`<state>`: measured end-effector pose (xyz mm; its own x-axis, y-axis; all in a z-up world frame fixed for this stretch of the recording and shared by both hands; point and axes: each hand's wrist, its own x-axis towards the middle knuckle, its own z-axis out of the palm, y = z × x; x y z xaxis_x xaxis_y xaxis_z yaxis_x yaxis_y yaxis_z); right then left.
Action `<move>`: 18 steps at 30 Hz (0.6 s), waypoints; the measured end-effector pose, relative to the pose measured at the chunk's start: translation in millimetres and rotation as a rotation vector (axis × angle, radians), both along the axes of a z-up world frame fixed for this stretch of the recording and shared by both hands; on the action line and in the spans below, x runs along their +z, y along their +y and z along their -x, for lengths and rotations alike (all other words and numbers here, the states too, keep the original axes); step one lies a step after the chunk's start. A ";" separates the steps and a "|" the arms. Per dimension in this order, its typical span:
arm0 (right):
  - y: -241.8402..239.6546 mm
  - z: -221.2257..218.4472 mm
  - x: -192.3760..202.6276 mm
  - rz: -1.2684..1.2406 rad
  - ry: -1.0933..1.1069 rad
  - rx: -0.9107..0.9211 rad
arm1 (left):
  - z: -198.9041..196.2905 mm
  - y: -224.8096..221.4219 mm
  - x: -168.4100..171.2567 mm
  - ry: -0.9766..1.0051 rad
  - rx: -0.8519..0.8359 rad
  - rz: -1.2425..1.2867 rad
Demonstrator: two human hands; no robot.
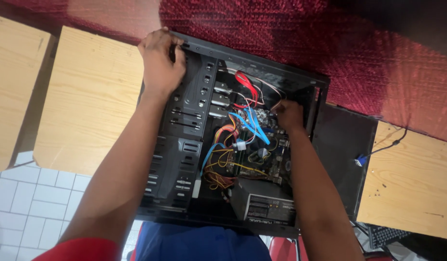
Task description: Organizing and connecting internal power and data cables inside a desktop computer case.
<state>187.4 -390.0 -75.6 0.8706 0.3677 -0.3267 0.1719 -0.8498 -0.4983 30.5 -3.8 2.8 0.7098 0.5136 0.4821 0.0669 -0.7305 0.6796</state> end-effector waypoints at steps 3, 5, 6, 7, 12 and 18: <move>-5.5 -4.8 -10.5 0.019 -0.009 0.013 | -0.8 0.8 -0.9 -0.016 0.001 -0.004; -7.8 -0.9 -9.2 0.003 -0.013 0.020 | -2.0 -0.6 -2.0 -0.010 0.000 0.009; -5.9 -0.5 -8.9 -0.012 -0.014 0.033 | -1.6 0.5 -1.9 -0.002 0.005 0.022; -3.7 0.1 -11.0 -0.018 -0.018 0.041 | 0.1 1.1 1.0 -0.005 0.012 0.016; -6.0 -2.9 -18.5 0.010 -0.028 0.026 | -1.9 1.1 2.8 -0.004 0.011 0.011; 5.9 2.0 3.7 0.076 0.011 -0.032 | -1.4 -1.1 0.8 -0.022 0.013 0.012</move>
<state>185.4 -384.1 -71.9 0.8780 0.3133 -0.3620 0.1388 -0.8903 -0.4337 31.9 -4.9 3.7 0.6923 0.5286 0.4913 0.0615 -0.7215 0.6897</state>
